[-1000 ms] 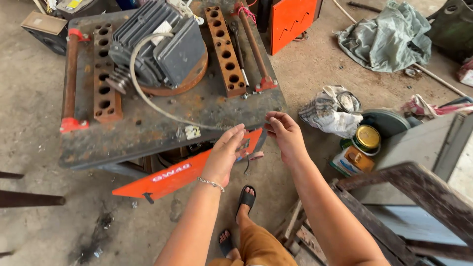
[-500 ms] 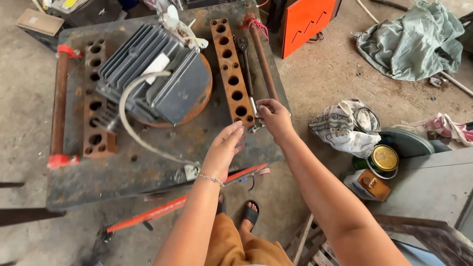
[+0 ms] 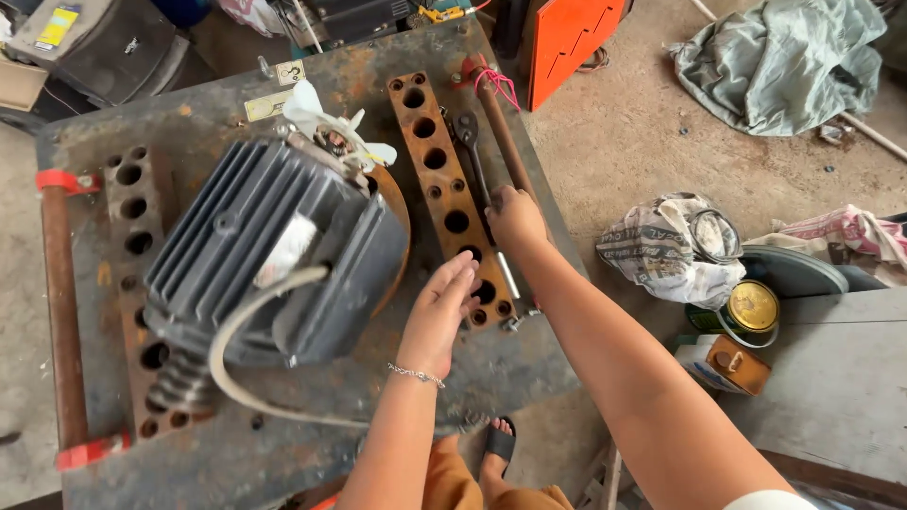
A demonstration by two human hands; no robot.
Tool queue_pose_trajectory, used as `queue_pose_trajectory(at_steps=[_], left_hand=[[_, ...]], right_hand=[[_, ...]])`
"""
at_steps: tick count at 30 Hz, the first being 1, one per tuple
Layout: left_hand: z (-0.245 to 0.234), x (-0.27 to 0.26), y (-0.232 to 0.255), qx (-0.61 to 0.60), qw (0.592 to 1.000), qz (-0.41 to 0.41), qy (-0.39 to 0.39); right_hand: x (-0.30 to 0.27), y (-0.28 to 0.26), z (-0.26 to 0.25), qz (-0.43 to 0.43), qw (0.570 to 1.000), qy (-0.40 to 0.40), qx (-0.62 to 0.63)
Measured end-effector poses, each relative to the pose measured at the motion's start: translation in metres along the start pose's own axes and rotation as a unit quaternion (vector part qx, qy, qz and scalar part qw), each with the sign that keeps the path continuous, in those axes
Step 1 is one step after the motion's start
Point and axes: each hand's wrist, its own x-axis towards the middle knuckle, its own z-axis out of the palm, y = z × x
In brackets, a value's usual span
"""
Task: Repairing or assembling machinery parts using a ratchet wrench to tighten bolts on a metal plate near an electric motor in a workshop environment.
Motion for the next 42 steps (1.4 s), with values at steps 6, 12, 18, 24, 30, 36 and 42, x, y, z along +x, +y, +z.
queue_pose_trajectory(at_steps=[6, 12, 18, 24, 30, 36, 42], left_hand=[[-0.004, 0.030, 0.017, 0.014, 1.000, -0.018, -0.008], [-0.004, 0.058, 0.013, 0.004, 1.000, -0.022, -0.015], [0.009, 0.075, 0.015, 0.018, 1.000, -0.022, -0.008], [0.022, 0.102, 0.006, 0.001, 1.000, 0.010, 0.000], [0.035, 0.151, 0.021, -0.058, 0.996, 0.073, -0.001], [0.022, 0.141, 0.023, -0.074, 0.986, 0.085, 0.122], [0.010, 0.124, 0.023, -0.124, 0.978, 0.079, 0.145]], right_hand=[[0.023, -0.016, 0.015, 0.046, 0.988, -0.063, -0.133], [0.031, 0.003, 0.034, 0.023, 0.995, 0.000, -0.095], [0.027, 0.023, 0.029, 0.052, 0.996, 0.045, 0.062], [-0.018, -0.018, -0.034, 0.165, 0.871, -0.056, 0.459], [-0.037, -0.043, -0.045, 0.123, 0.859, -0.123, 0.482], [0.016, -0.044, -0.059, 0.019, 0.985, -0.079, 0.155], [0.127, -0.038, -0.008, -0.166, 0.981, -0.079, -0.060]])
